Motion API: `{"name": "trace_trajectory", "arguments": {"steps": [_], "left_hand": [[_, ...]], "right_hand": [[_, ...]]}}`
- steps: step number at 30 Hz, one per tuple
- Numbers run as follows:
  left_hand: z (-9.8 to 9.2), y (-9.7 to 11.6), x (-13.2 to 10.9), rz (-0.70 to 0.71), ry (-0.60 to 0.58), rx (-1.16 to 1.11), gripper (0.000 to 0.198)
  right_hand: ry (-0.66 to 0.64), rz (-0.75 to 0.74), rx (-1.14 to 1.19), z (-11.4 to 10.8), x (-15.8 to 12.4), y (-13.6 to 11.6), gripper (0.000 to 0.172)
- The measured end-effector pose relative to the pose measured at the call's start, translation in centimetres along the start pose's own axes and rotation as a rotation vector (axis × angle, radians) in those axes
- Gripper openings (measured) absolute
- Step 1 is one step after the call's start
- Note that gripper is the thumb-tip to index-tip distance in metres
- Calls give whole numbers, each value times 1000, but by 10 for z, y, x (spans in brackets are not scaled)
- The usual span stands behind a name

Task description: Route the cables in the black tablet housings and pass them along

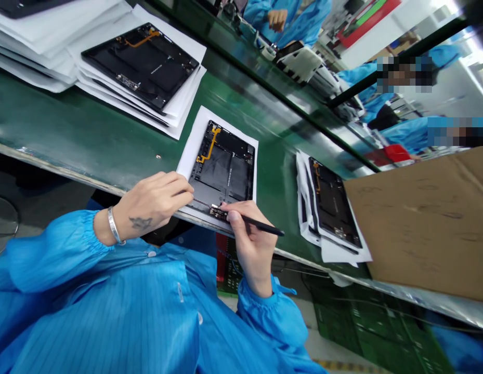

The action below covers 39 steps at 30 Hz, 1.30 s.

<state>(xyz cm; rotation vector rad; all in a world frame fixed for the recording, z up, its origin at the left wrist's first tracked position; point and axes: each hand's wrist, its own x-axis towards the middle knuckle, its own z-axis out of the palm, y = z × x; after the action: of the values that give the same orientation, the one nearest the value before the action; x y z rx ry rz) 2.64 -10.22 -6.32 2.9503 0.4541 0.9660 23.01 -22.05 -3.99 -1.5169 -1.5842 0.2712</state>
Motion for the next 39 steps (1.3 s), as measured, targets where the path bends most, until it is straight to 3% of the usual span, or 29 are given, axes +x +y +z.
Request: {"name": "trace_trajectory", "arguments": {"steps": [5,11,13,20,26,29,33,39], "left_hand": [[3,8,8,62,26,-1,27],[14,27,23,116,26,-64,29],[18,34,29,130,34,-76,28],[33,52,36,45,9,-78,27],[36,54,30,1,17,-84,27],[36,54,31,10,-10,-65,28],[36,52,32,45,-17,-30,29],[34,53,34,118,4,69,28]], "right_hand": [[-55,-123,-17,0,-2,0,17],[266,78,151,-20,-15,21,19],[315,127,163,-29,-22,29,22],[236,30,-44,-37,-37,35,21],[114,-226,-319,-29,-38,44,36],[152,-314,-472,-26,-43,51,40],[256,-283,-490,-24,-49,55,42],[255,-133,-331,-32,-46,46,30]]}}
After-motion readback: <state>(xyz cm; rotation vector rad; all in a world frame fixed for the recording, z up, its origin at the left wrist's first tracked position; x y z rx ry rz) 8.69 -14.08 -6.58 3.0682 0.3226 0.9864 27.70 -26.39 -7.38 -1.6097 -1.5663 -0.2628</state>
